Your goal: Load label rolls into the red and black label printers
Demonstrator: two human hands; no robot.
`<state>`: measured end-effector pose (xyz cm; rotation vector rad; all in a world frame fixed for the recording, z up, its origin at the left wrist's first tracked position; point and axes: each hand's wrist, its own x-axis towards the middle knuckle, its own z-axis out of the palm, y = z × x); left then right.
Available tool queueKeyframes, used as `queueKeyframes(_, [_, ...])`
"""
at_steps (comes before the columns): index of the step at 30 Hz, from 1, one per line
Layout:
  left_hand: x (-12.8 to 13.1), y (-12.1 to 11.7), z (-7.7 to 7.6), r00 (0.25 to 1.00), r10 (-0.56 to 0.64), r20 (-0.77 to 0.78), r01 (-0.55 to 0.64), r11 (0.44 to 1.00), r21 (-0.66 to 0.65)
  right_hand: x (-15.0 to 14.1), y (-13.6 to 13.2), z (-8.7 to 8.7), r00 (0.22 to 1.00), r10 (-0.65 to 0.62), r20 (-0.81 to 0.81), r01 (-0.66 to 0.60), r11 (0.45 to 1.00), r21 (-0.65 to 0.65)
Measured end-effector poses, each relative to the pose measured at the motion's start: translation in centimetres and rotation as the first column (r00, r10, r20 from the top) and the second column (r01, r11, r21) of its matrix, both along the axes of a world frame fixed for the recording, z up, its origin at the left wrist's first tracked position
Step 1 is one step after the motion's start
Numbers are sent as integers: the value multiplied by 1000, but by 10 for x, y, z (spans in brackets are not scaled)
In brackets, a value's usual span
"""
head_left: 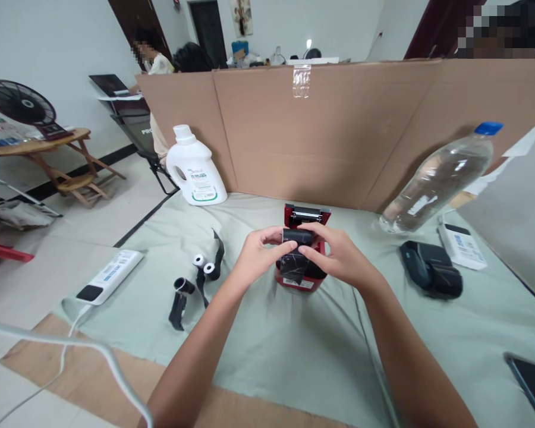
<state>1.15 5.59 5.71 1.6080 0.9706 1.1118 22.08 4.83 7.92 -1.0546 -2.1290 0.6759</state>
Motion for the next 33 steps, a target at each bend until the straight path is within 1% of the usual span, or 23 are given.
queueKeyframes(3, [1, -1, -1, 999, 20, -40, -18, 998, 53, 1, 3, -3, 1000, -17, 2, 16, 994, 106])
queueKeyframes(6, [2, -1, -2, 997, 37, -68, -33, 997, 71, 2, 6, -6, 999, -10, 50, -1, 973, 229])
queueKeyframes(8, [2, 0, -4, 997, 29, -72, -26, 999, 30, 3, 8, -8, 997, -7, 77, -13, 966, 259])
queueKeyframes(10, [1, 0, -6, 997, 12, -78, -18, 997, -73, 2, 11, -12, 996, -27, 82, 4, 963, 270])
queueKeyframes(13, [-3, 0, -9, 991, -12, -135, -21, 971, -237, -1, 18, -21, 987, -116, 108, 85, 963, 256])
queueKeyframes(16, [-4, -4, -9, 980, -53, -190, -10, 949, -316, -6, 23, -29, 944, -233, 233, 195, 965, 174])
queueKeyframes(19, [-3, -12, -4, 971, -115, -209, 39, 941, -336, -11, 24, -32, 857, -341, 388, 321, 940, 116])
queueKeyframes(22, [-2, -20, 3, 946, -206, -250, 119, 939, -323, -14, 23, -33, 742, -413, 528, 412, 902, 127])
queueKeyframes(23, [-2, -23, 5, 935, -228, -272, 137, 939, -316, -16, 23, -33, 712, -423, 560, 429, 894, 129])
queueKeyframes(25, [-2, -26, 5, 915, -248, -319, 148, 941, -305, -18, 23, -34, 679, -418, 604, 445, 888, 115])
queueKeyframes(27, [-3, -27, 3, 906, -251, -340, 146, 940, -307, -21, 25, -35, 665, -401, 630, 451, 888, 89])
queueKeyframes(30, [-4, -25, -3, 910, -252, -328, 145, 937, -318, -25, 30, -36, 658, -393, 642, 453, 888, 80])
queueKeyframes(33, [-4, -21, -7, 921, -208, -330, 92, 938, -335, -29, 37, -37, 648, -385, 657, 454, 888, 74])
